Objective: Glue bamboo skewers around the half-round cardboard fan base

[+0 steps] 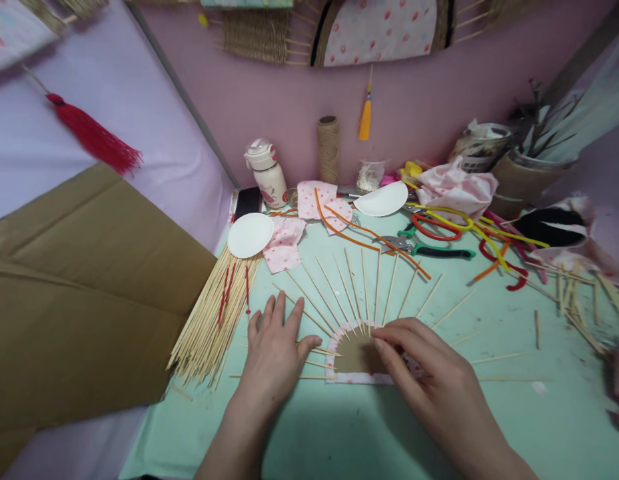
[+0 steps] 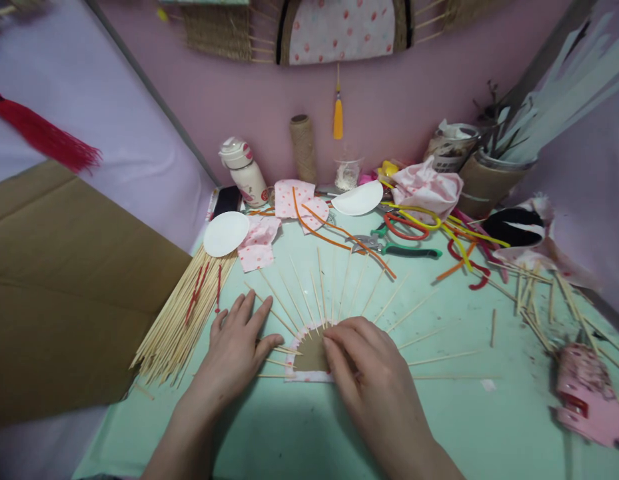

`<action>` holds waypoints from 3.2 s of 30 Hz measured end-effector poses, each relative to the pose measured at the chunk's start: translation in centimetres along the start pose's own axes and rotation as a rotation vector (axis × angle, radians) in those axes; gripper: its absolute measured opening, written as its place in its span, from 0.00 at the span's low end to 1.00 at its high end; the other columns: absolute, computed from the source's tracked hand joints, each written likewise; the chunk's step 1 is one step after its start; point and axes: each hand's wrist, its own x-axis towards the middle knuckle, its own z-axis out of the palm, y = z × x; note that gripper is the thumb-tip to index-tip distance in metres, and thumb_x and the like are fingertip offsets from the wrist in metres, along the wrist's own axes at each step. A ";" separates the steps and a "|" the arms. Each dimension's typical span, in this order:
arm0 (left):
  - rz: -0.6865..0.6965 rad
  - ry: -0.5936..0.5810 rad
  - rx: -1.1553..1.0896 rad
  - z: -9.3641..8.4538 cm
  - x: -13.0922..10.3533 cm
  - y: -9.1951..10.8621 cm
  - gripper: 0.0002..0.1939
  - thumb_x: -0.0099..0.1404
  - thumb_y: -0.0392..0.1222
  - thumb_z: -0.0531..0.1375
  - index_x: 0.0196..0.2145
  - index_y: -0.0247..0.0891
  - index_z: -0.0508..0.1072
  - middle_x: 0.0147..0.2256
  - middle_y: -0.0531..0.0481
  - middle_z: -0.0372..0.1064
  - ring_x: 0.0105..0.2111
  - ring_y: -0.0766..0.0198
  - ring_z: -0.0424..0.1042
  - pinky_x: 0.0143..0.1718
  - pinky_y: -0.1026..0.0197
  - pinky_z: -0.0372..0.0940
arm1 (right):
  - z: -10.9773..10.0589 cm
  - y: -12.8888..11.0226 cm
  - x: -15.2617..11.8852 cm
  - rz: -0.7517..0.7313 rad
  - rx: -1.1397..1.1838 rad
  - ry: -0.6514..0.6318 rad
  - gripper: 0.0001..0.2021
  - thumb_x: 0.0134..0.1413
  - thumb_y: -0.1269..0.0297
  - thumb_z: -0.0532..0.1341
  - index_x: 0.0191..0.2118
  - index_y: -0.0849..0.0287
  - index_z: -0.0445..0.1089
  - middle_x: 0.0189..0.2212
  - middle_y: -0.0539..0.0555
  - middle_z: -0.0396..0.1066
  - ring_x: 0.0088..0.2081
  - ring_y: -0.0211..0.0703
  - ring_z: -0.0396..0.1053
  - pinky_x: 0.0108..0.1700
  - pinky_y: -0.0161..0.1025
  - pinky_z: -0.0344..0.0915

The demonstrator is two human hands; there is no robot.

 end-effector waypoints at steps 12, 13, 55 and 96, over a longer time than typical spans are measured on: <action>0.027 0.070 -0.017 0.1 -0.3 -0.3 0.32 0.69 0.54 0.59 0.67 0.42 0.61 0.69 0.35 0.48 0.69 0.42 0.49 0.64 0.34 0.50 | 0.0 -0.1 0.1 -0.016 -0.004 -0.002 0.06 0.66 0.68 0.57 0.39 0.56 0.72 0.35 0.52 0.72 0.37 0.39 0.72 0.38 0.35 0.68; 0.031 0.095 -0.016 0.0 -0.6 -0.5 0.32 0.69 0.54 0.59 0.66 0.42 0.61 0.69 0.35 0.49 0.69 0.41 0.50 0.64 0.34 0.51 | 0.0 -0.1 0.1 -0.017 -0.002 -0.003 0.06 0.66 0.68 0.57 0.39 0.56 0.72 0.35 0.52 0.73 0.37 0.39 0.72 0.38 0.35 0.68; 0.022 0.249 -0.133 0.7 -3.1 -2.2 0.12 0.73 0.42 0.52 0.49 0.39 0.71 0.53 0.41 0.70 0.55 0.50 0.66 0.56 0.41 0.55 | -0.1 -0.2 -0.1 0.003 -0.019 -0.030 0.07 0.66 0.66 0.57 0.38 0.56 0.73 0.36 0.53 0.74 0.37 0.41 0.72 0.37 0.38 0.68; 0.220 0.191 -0.002 2.8 -4.0 -0.8 0.29 0.70 0.52 0.57 0.65 0.39 0.62 0.68 0.38 0.53 0.67 0.46 0.55 0.62 0.37 0.54 | -0.3 -0.4 -0.1 0.005 -0.033 -0.040 0.08 0.66 0.66 0.56 0.38 0.56 0.73 0.35 0.54 0.74 0.37 0.43 0.73 0.37 0.39 0.69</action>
